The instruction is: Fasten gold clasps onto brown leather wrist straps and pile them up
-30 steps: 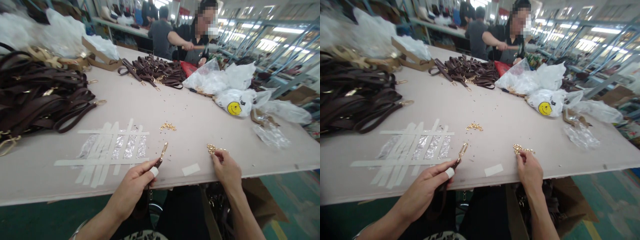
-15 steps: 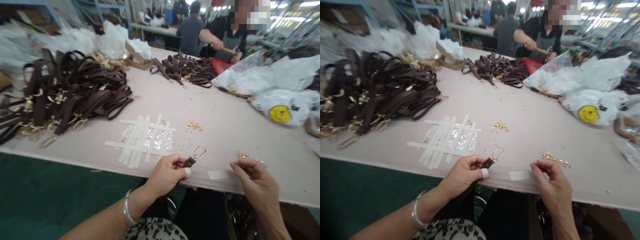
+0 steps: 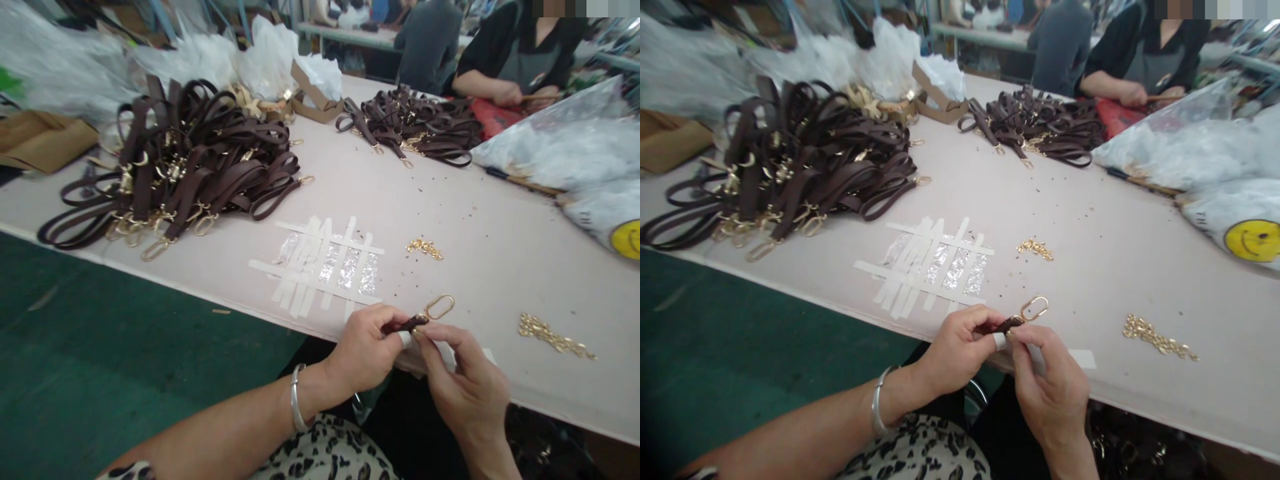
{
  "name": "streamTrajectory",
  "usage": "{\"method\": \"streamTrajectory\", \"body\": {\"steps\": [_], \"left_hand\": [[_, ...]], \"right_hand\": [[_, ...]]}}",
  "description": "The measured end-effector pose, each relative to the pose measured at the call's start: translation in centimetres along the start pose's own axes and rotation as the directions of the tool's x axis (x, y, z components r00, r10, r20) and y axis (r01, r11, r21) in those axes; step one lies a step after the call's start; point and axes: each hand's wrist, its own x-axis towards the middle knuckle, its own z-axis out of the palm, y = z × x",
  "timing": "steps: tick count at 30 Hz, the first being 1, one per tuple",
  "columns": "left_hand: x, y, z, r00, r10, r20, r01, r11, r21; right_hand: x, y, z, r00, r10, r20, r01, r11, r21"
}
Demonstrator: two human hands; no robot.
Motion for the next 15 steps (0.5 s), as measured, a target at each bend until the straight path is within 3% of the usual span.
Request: {"method": "streamTrajectory", "body": {"steps": [3, 6, 11, 13, 15], "left_hand": [[-0.4, -0.1, -0.1, 0.996, 0.092, 0.004, -0.092, 0.989, 0.113], [-0.7, 0.0, -0.2, 0.991, 0.135, 0.016, -0.136, 0.975, 0.176], [-1.0, 0.1, -0.2, 0.986, 0.167, 0.010, -0.165, 0.961, 0.223], [-1.4, -0.3, 0.4, 0.988, 0.155, 0.021, -0.155, 0.959, 0.237], [-1.4, -1.2, 1.1, 0.991, 0.108, 0.085, -0.127, 0.955, 0.269]], "right_hand": [[-0.6, -0.1, 0.1, 0.998, 0.056, -0.027, -0.056, 0.998, 0.018], [-0.9, -0.1, 0.7, 0.973, 0.228, -0.034, -0.219, 0.962, 0.163], [-1.1, -0.3, 1.1, 0.863, 0.502, 0.054, -0.462, 0.742, 0.487], [-1.5, -0.6, 0.7, 0.839, 0.536, 0.093, -0.507, 0.711, 0.487], [-2.0, -0.7, 0.6, 0.838, 0.538, 0.089, -0.518, 0.736, 0.435]]}}
